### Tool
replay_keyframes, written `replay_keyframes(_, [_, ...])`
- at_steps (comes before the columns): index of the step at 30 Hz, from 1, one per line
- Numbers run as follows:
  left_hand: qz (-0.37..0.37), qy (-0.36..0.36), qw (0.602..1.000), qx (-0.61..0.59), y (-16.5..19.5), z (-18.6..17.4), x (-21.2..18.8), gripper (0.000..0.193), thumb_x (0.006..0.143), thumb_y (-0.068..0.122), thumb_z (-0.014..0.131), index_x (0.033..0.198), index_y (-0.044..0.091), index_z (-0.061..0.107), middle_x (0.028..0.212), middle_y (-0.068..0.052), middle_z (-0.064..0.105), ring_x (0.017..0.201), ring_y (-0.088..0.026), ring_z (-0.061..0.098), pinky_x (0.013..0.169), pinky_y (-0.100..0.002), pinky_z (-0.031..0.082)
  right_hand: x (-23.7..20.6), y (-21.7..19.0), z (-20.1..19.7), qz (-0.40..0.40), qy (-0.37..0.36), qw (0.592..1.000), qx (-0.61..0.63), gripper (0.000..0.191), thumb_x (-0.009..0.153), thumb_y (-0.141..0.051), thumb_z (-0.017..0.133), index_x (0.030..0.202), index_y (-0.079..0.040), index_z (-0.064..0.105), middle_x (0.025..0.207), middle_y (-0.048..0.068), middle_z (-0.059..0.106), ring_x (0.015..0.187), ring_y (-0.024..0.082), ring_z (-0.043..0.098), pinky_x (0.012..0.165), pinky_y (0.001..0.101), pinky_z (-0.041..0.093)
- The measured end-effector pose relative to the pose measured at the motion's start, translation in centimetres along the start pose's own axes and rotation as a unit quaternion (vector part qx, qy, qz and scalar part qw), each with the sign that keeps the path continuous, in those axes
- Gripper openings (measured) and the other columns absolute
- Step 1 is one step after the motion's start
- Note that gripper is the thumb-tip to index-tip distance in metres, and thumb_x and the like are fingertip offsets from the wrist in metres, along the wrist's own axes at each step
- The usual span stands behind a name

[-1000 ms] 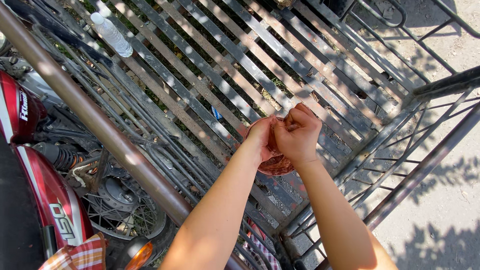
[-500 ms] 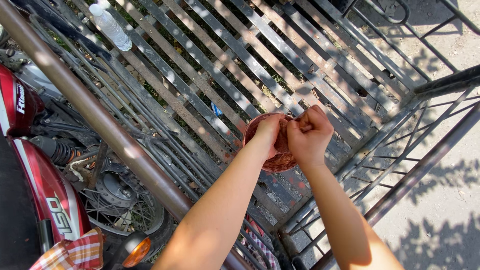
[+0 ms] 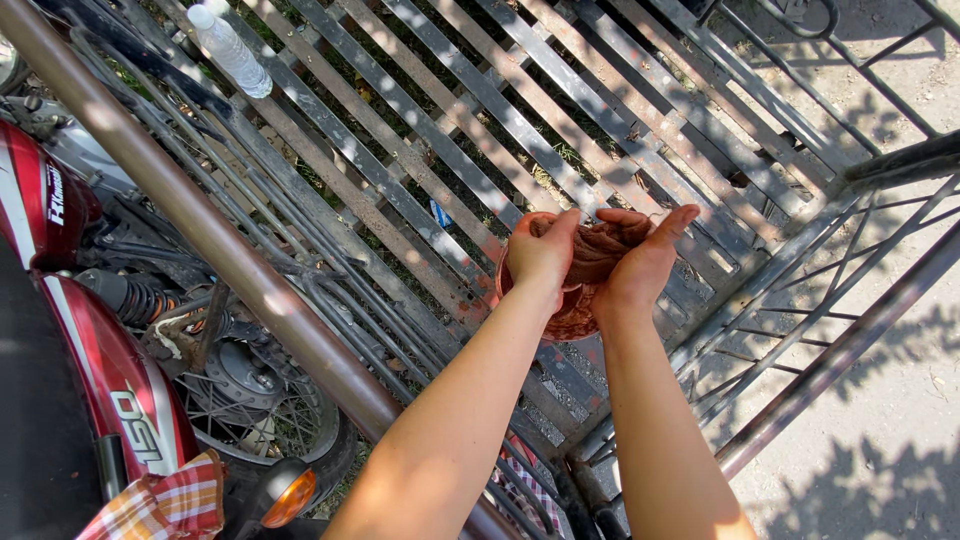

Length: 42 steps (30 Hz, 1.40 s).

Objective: The person applies red wood stain to a small wooden shelf unit using a brush, holding a stained cup of stain in one hand while brushing the slats, rails and legs. They briefly dip the brush into a stain container, then wipe the stained surfaces with a cloth and continue brushing the remaining edges and legs.

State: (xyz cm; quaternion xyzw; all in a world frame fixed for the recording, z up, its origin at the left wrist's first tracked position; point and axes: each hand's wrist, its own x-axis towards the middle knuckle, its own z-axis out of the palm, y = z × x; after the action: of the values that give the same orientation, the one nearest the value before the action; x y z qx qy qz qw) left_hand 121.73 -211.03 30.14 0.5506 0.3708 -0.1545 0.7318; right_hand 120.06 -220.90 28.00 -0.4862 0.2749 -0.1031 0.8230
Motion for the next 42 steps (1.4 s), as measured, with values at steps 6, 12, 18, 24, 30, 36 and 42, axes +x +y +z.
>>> replay_keyframes(6, [0.278,0.128,0.942,0.136,-0.4,0.4,-0.2,0.029,0.078,0.028,0.082,0.086,0.009,0.061,0.078,-0.006,0.070,0.074,-0.022,0.068,0.073,-0.038,0.056,-1.3,-0.6,2.1,0.054,0.123,0.991,0.002,0.025,0.087,-0.001,0.060,0.104,-0.019,0.065,0.086,0.005,0.073,0.075,0.018,0.070,0.069,0.0322,0.060])
replay_keyframes(12, [0.379,0.095,0.911,0.129,-0.7,0.5,-0.4,0.025,0.079,0.023,0.080,0.088,0.008,0.062,0.082,-0.006,0.071,0.076,-0.019,0.069,0.074,-0.036,0.057,-0.3,-0.5,3.6,0.070,0.178,0.981,0.027,0.027,0.086,-0.008,0.086,0.076,0.000,0.063,0.076,0.009,0.070,0.063,0.019,0.063,0.057,0.0349,0.054])
replay_keyframes(18, [0.075,0.016,0.995,-0.059,-0.4,0.5,1.2,0.019,0.077,0.018,0.077,0.092,0.008,0.070,0.083,-0.003,0.073,0.075,-0.018,0.069,0.070,-0.036,0.057,-0.5,-0.3,3.3,-0.220,0.095,0.916,-0.322,0.027,0.079,-0.007,0.084,0.068,-0.001,0.060,0.067,0.004,0.068,0.058,0.012,0.059,0.058,0.0281,0.051])
replay_keyframes(24, [-0.131,-0.177,0.965,-0.142,-0.3,-1.1,3.1,0.031,0.093,0.042,0.064,0.102,0.013,0.069,0.091,-0.004,0.071,0.078,-0.022,0.068,0.070,-0.043,0.057,-2.1,-2.5,3.5,-0.349,-0.026,0.851,-0.392,0.052,0.083,-0.017,0.094,0.065,0.000,0.049,0.063,0.008,0.047,0.057,0.017,0.039,0.052,0.0362,0.034])
replay_keyframes(30, [-0.200,-0.291,0.919,-0.173,-1.2,-1.6,4.0,0.060,0.099,0.068,0.042,0.118,0.016,0.063,0.111,-0.005,0.070,0.102,-0.021,0.069,0.085,-0.046,0.057,-3.4,-5.5,4.3,-0.433,-0.142,0.776,-0.437,0.032,0.076,0.000,0.072,0.064,0.000,0.042,0.065,0.012,0.038,0.060,0.029,0.039,0.055,0.0393,0.034])
replay_keyframes(36, [-0.166,-0.366,0.890,-0.217,-3.6,-2.0,4.5,0.045,0.101,0.049,0.053,0.129,0.014,0.063,0.125,-0.008,0.069,0.113,-0.021,0.068,0.094,-0.042,0.058,-3.8,-7.8,3.9,-0.497,-0.272,0.686,-0.455,0.028,0.072,-0.001,0.075,0.065,-0.004,0.048,0.066,0.010,0.044,0.064,0.032,0.048,0.058,0.0430,0.040])
replay_keyframes(42, [-0.157,-0.383,0.884,-0.216,-4.6,-2.0,5.6,0.032,0.099,0.032,0.058,0.122,0.010,0.063,0.118,-0.009,0.069,0.105,-0.018,0.071,0.084,-0.033,0.062,-3.8,-8.6,3.8,-0.516,-0.335,0.638,-0.463,0.023,0.063,-0.003,0.075,0.065,-0.007,0.052,0.071,0.009,0.052,0.066,0.030,0.053,0.056,0.0403,0.044])
